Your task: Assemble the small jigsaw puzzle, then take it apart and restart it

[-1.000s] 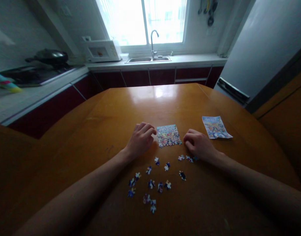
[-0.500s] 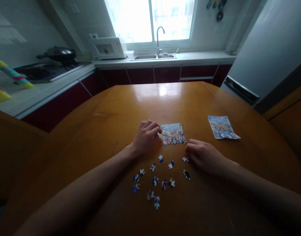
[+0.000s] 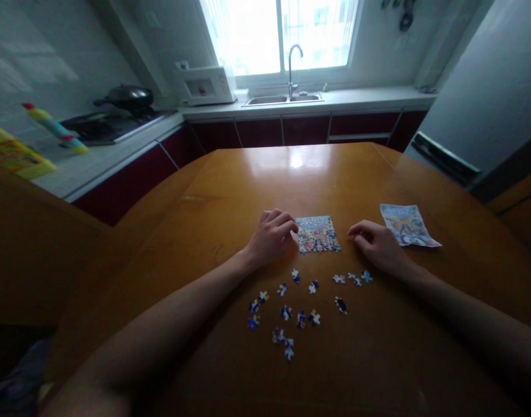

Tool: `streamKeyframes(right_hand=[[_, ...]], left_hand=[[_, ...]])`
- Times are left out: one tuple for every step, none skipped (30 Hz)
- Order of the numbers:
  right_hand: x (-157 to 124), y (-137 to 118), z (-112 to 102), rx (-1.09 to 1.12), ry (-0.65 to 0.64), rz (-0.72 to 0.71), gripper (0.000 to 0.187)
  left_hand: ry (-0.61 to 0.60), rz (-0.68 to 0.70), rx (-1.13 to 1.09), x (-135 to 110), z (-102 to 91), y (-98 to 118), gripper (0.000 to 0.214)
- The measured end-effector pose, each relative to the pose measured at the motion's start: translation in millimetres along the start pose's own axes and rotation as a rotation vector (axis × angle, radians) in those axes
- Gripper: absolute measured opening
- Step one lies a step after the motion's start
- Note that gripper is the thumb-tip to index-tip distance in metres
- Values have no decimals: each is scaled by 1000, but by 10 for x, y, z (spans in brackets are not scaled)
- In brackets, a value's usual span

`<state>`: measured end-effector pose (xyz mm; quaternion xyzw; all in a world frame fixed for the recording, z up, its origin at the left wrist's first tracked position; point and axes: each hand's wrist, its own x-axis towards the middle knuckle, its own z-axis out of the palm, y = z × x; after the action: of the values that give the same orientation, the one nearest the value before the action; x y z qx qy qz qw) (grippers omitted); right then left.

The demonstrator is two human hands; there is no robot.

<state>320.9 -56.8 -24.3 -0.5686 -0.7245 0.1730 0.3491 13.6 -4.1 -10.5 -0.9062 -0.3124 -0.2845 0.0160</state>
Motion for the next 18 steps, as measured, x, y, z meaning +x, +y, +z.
streamKeyframes(right_hand=[[0, 1, -1, -1, -4, 0, 15], [1, 1, -4, 0, -6, 3, 15], [2, -1, -6, 0, -7, 8, 15], [6, -4, -9, 0, -7, 11, 16], [10, -7, -12, 2, -6, 14, 16], [15, -9, -15, 7, -4, 19, 16], [20, -10, -19, 14, 2, 28, 16], [26, -10, -22, 23, 11, 41, 17], [33, -6, -27, 33, 25, 58, 18], [39, -1, -31, 43, 40, 78, 18], [45, 6, -35, 54, 55, 99, 19], [49, 15, -38, 63, 67, 118, 20], [53, 24, -40, 72, 74, 130, 20], [57, 33, -41, 78, 77, 137, 21], [59, 43, -39, 84, 76, 138, 21], [61, 52, -37, 89, 72, 137, 21], [62, 60, -33, 93, 69, 135, 21], [64, 69, -28, 95, 67, 133, 21]], left_hand=[[10, 3, 4, -2, 8, -4, 18], [15, 4, 6, -3, 15, -8, 17], [14, 5, 8, -3, 19, -11, 17], [11, 3, 10, -4, 20, -14, 17], [8, -1, 12, -4, 20, -17, 17], [7, -4, 13, -3, 17, -20, 17], [8, -7, 14, -3, 13, -25, 18], [12, -11, 15, -3, 7, -31, 18], [18, -17, 14, -1, -3, -39, 18], [22, -28, 12, 3, -17, -47, 18], [29, -42, 9, 10, -38, -57, 19], [37, -62, 4, 24, -68, -64, 19], [47, -85, -3, 44, -109, -68, 19], [52, -108, -12, 72, -165, -66, 19], [44, -124, -29, 107, -235, -56, 18], [21, -130, -57, 148, -320, -35, 17], [-27, -124, -96, 190, -418, -1, 15], [-99, -95, -156, 229, -526, 45, 13]])
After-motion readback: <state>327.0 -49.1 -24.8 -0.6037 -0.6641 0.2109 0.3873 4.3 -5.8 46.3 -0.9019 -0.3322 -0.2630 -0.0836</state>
